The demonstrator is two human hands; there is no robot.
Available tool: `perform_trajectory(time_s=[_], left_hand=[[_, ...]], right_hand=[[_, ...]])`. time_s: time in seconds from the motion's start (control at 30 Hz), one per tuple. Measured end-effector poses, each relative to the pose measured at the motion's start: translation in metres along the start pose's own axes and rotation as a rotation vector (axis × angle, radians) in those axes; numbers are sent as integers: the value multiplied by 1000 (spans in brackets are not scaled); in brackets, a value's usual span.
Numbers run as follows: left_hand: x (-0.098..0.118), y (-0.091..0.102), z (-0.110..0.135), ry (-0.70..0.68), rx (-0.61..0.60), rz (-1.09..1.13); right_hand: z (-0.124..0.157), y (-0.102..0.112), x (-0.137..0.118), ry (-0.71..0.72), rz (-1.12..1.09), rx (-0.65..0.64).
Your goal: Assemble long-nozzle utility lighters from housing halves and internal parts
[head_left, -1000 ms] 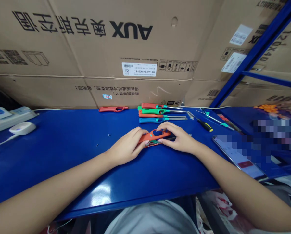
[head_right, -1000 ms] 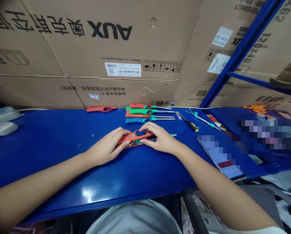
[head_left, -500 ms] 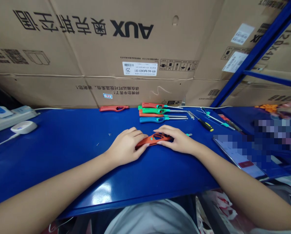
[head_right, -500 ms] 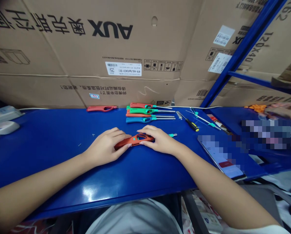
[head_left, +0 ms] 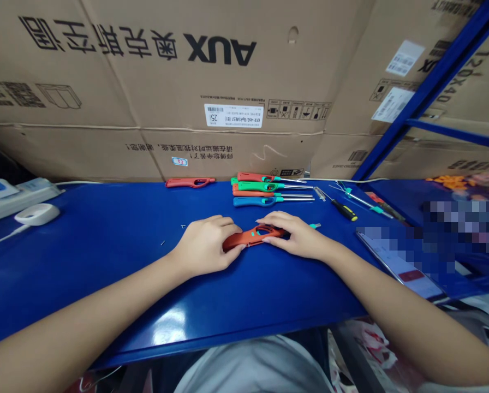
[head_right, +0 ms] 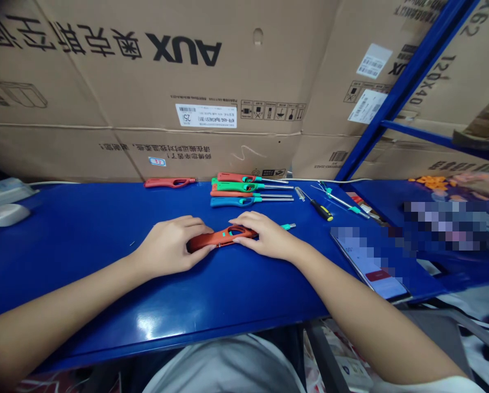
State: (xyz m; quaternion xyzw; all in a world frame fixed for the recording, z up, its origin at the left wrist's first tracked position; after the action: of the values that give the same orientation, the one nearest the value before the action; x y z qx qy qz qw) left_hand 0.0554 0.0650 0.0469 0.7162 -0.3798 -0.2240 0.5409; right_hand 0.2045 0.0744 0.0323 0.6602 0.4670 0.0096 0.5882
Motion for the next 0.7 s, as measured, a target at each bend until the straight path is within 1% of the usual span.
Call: perform_trajectory(time_s=[0.1,0.27,0.4,0.7], left_hand=[[1,3,-1,-12,-11,-20],[-2,-2,-1,9,-82,-1],[-5,-5,0,21,-88,23],[-4,-5,-2,33,-99,47]], right_hand=[[0,0,0,6,3,4],[0,-3,0,4,-1,-33],[1,-3,1,7,-15,-40],[0,-5,-2,13,-23,-39]])
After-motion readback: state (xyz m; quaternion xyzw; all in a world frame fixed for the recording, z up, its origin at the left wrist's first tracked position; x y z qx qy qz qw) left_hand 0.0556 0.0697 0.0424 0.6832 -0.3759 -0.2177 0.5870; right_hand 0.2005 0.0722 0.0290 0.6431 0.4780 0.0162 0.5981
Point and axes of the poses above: each hand's wrist, its own z-axis away from the middle knuckle, its own y-axis out of the back of the hand, x = y × z, the point moved 9 cm from there along -z, towards the middle knuckle, and after that the axes turned 7 degrees about -y, right-handed, at the moved point
